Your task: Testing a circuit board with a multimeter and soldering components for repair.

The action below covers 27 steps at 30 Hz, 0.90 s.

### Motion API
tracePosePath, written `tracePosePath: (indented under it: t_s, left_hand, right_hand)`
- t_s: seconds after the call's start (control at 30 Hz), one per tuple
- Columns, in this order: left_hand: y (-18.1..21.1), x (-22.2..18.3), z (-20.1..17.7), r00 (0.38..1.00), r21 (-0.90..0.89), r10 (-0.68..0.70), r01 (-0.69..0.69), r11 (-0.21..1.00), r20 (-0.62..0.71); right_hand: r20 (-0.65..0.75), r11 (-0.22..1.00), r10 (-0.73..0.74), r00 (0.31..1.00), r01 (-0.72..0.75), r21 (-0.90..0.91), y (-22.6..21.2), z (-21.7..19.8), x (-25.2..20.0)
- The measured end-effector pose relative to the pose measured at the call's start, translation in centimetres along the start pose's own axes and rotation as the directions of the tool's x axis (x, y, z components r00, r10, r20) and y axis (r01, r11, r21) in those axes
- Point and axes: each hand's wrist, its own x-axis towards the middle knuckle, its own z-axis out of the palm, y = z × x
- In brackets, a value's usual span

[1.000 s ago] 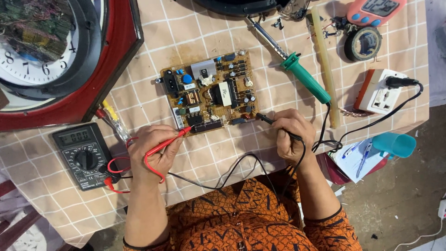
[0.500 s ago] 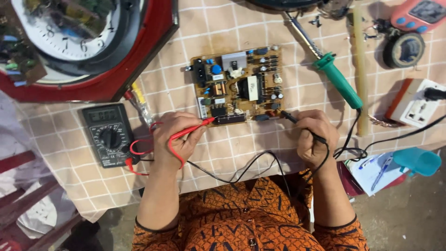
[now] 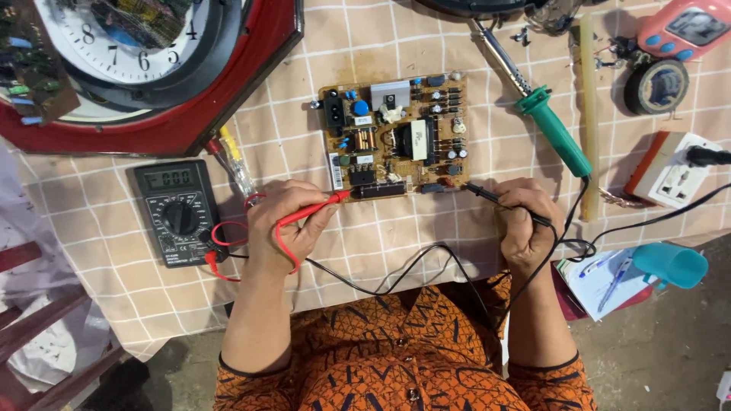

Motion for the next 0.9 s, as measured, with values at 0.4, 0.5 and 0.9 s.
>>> tracePosePath:
  t_s: [0.4,0.5,0.9]
  left_hand:
    - [-0.5,-0.4,0.1,0.999,0.015,-0.004,0.003,1.0,0.051]
    - [-0.4,-0.4,0.2,0.999,0.016,-0.008,0.007,1.0,0.05]
    - [-0.1,0.1,0.1,0.999,0.013,-0.023,0.023,1.0,0.035]
  right_hand:
    - [0.022,0.997,-0.028,0.999,0.026,0.075,-0.3,0.1,0.5]
    - [0.048,0.995,-0.059,0.997,0.055,0.087,-0.5,0.5,0.9]
    - [0.093,0.978,-0.207,0.974,0.207,0.01,-0.8,0.8,1.3]
